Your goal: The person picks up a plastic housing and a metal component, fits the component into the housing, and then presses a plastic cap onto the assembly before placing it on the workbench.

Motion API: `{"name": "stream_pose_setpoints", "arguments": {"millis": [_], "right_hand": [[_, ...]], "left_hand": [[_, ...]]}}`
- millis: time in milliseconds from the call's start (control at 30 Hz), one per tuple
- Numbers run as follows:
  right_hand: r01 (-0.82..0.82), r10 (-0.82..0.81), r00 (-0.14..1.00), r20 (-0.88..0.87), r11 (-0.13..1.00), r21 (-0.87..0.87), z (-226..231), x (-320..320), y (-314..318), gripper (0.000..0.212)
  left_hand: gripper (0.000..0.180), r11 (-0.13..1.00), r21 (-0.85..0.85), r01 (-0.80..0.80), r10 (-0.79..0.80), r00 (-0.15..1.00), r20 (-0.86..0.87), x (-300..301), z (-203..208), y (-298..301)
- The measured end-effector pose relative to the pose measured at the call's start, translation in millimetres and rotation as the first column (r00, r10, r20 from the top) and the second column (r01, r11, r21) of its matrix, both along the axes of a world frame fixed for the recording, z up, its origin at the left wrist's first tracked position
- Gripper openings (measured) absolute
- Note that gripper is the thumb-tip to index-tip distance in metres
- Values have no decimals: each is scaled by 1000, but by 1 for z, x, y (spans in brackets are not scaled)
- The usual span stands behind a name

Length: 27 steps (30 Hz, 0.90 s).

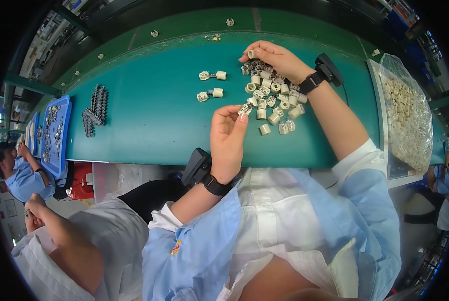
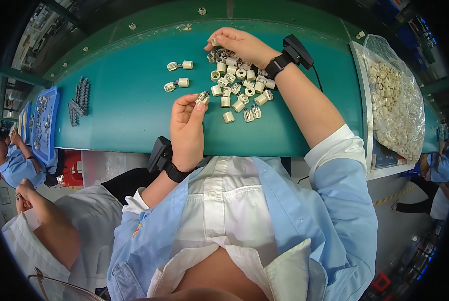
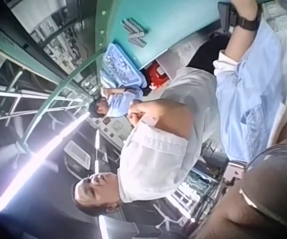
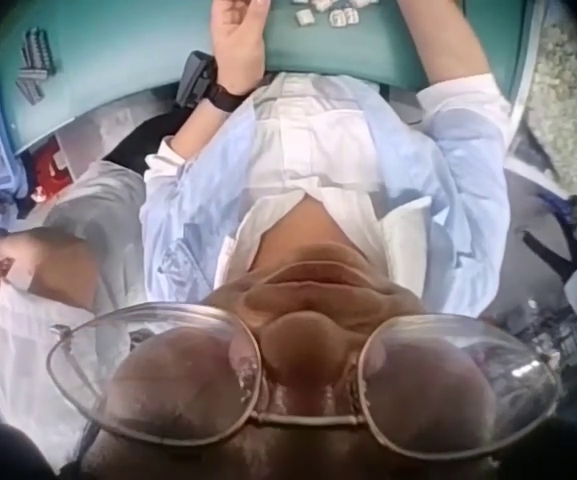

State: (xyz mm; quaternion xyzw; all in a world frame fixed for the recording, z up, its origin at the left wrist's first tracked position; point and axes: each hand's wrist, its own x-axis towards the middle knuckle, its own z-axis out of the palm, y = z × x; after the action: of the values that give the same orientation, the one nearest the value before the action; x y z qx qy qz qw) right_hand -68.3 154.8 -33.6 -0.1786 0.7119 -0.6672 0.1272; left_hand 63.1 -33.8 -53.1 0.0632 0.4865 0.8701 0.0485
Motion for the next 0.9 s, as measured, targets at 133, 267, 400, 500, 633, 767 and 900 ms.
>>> {"name": "stream_pose_setpoints", "arguments": {"millis": [133, 267, 400, 500, 633, 767, 900], "right_hand": [[135, -127, 984, -122, 989, 63, 14, 13, 21, 26], [397, -400, 905, -145, 917, -49, 20, 52, 44, 27], [621, -643, 766, -9, 743, -249, -9, 90, 29, 27], [663, -680, 732, 52, 692, -288, -16, 96, 5, 28], [671, -695, 716, 56, 664, -331, -16, 89, 0, 28], [674, -718, 690, -88, 682, -283, 1, 109, -1, 27], [513, -219, 744, -632, 793, 329, 9, 187, -7, 13]], "left_hand": [[18, 1000, -14, -15, 15, 1000, 8, -2, 4, -2], [18, 998, -26, -55, 54, 998, -8, -7, 2, -12], [18, 996, -37, -79, 79, 997, -9, -8, 2, -13], [18, 994, -46, -102, 102, 995, -8, -7, 3, -12], [18, 997, -54, -58, 58, 998, -8, -5, 3, -10], [18, 995, -52, -88, 87, 996, -8, -1, -2, -15], [19, 994, -73, -83, 84, 996, 11, 4, -5, -13]]}}
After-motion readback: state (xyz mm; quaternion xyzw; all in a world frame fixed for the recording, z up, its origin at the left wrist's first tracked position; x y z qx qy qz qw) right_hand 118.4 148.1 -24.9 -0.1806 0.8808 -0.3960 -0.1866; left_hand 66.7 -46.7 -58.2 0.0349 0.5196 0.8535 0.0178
